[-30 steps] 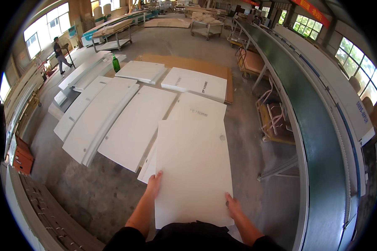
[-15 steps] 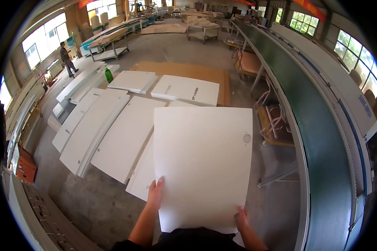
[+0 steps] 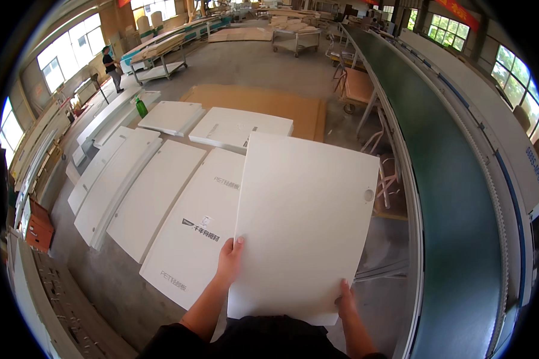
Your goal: The person repeatedly picks up white rectangular panels from a stack and places them onto a workbench. The person handles the panels one at a time, walking back and forth between the stack and the bench to build a new pile.
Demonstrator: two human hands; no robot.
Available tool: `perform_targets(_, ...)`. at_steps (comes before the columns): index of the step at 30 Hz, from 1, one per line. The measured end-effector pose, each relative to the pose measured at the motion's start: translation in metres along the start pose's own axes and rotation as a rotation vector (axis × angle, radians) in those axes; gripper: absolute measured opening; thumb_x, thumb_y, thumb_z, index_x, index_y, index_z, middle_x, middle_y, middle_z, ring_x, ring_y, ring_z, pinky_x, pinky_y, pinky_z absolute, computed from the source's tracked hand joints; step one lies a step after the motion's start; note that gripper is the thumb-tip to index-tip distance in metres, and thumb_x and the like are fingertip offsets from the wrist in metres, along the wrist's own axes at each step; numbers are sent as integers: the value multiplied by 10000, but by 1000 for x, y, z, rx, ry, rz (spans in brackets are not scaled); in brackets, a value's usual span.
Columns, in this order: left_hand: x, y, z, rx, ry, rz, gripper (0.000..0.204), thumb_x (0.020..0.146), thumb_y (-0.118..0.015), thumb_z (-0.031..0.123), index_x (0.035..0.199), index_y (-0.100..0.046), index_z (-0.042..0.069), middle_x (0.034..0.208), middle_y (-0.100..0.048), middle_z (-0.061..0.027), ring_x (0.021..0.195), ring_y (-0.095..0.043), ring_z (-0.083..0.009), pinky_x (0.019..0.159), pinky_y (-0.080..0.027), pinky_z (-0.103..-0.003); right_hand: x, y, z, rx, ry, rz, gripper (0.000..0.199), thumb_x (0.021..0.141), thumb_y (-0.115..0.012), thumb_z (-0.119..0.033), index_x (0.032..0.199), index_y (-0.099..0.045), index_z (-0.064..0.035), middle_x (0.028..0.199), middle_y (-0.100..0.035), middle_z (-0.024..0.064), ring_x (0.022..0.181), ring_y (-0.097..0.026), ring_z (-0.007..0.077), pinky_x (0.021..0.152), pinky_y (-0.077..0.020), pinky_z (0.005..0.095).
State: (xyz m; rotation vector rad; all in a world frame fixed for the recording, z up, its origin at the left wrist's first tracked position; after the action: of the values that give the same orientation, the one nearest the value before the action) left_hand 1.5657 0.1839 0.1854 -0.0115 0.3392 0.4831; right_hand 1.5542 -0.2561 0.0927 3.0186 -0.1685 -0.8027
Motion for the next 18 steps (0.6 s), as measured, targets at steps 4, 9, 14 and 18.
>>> perform_targets(4, 56, -33, 13, 49, 6, 7, 480, 991, -579, 497, 929, -574, 21, 718, -505, 7, 678, -447, -84, 588, -404, -288, 65, -6, -23, 16, -15, 56, 705, 946, -533, -625, 1248, -586, 10, 1117, -656, 129, 870, -615, 197, 685, -475, 323)
perform_targets(9, 155, -75, 10, 1, 123, 69, 529, 973, -576, 547, 927, -577, 20, 736, -535, -31, 696, -494, -128, 621, -436, -322, 187, -22, -80, -65, 49, -44, 631, 982, -516, -568, 1214, -630, 8, 1078, -679, 111, 909, -639, 212, 752, -495, 327)
perform_targets(14, 289, -121, 3, 48, 170, 86, 595, 958, -561, 588, 1006, -598, -5, 840, -642, -126, 809, -617, -225, 733, -489, -379, 302, -63, -163, -153, -46, -47, 637, 986, -542, -538, 1318, -577, 5, 1241, -636, 127, 1081, -612, 255, 890, -501, 405)
perform_targets(18, 376, -133, 31, 82, 289, 90, 630, 960, -548, 585, 1089, -604, -29, 921, -678, -187, 909, -659, -288, 801, -504, -408, 384, -108, -219, -140, -148, -96, 636, 991, -553, -515, 1362, -536, 2, 1346, -582, 140, 1210, -560, 285, 1003, -467, 442)
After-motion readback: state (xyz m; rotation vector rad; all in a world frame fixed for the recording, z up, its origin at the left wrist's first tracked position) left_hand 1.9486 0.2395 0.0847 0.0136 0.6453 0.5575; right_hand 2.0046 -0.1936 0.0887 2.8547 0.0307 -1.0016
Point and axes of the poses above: each hand's wrist, its own x-axis towards the middle knuckle, its own y-axis out of the back of the hand, z = x × y, the point moved 6 cm from there along x, towards the middle knuckle
